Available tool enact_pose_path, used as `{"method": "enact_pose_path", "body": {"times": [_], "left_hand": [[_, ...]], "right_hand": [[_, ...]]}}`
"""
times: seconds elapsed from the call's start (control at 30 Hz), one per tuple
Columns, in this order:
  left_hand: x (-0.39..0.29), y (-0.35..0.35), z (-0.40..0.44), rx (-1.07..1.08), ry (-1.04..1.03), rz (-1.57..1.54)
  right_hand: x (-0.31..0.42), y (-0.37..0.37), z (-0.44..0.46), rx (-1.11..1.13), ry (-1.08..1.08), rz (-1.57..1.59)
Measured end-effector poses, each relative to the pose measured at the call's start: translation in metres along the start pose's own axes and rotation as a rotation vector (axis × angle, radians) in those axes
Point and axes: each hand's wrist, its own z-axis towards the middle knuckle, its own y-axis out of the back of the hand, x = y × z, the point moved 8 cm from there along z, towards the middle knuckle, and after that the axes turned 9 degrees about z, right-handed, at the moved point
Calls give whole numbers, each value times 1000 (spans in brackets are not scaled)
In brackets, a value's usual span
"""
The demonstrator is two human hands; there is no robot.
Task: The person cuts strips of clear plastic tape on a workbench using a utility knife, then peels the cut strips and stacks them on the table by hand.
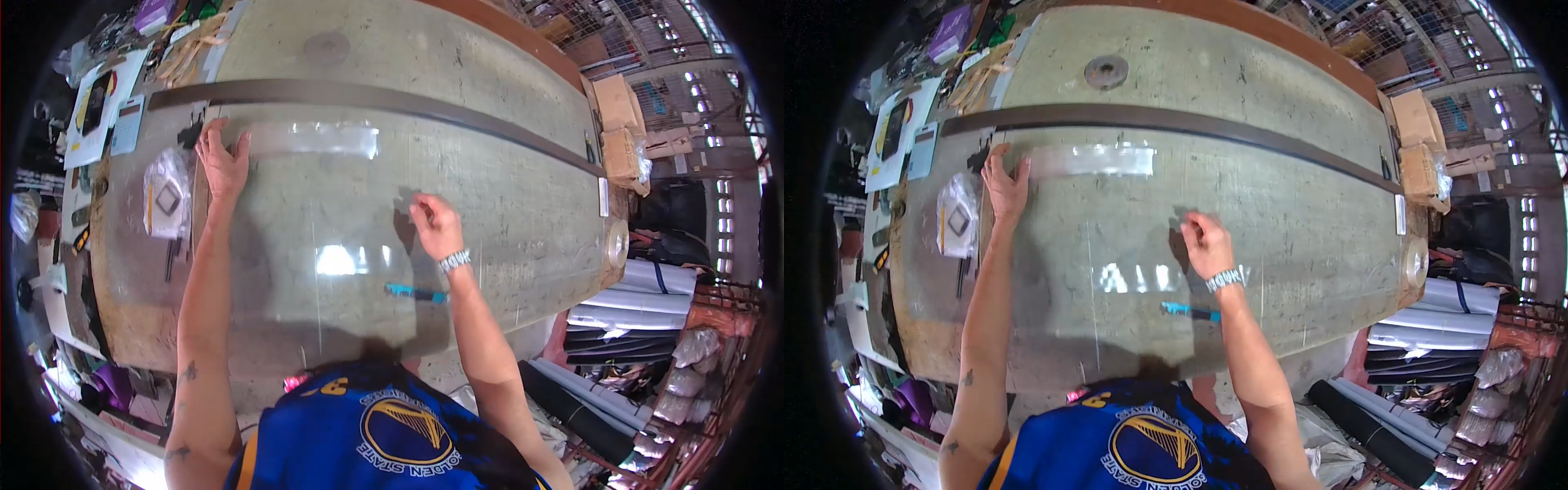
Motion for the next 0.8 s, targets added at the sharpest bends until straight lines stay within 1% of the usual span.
{"method": "enact_pose_path", "body": {"times": [0.1,0.13,0.17,0.2,0.23,0.27,0.33,0.4,0.47,0.57,0.67,0.77,0.8], "left_hand": [[-19,39,-60,41,14,75],[-30,52,-73,43,18,101],[-43,60,-96,113,4,133],[-62,71,-121,130,-20,127],[-84,80,-145,142,-46,119],[-104,85,-168,197,-37,108],[-139,86,-203,338,-9,207],[-157,85,-216,347,38,236],[-150,82,-219,345,97,247],[-133,85,-216,364,199,292],[-98,105,-215,378,335,376],[-53,137,-215,363,461,434],[-40,148,-215,359,491,440]], "right_hand": [[-1,19,-85,73,-92,-57],[-6,21,-111,86,-73,-93],[-13,21,-135,93,-45,-127],[-16,21,-157,94,-15,-163],[-11,22,-173,77,62,-189],[-10,23,-182,57,72,-191],[-8,23,-193,14,98,-190],[-13,23,-194,15,79,-175],[-24,21,-191,45,27,-147],[-21,27,-185,94,-21,-162],[-22,26,-179,168,-16,-199],[-21,24,-175,247,27,-235],[-23,23,-174,257,12,-208]]}}
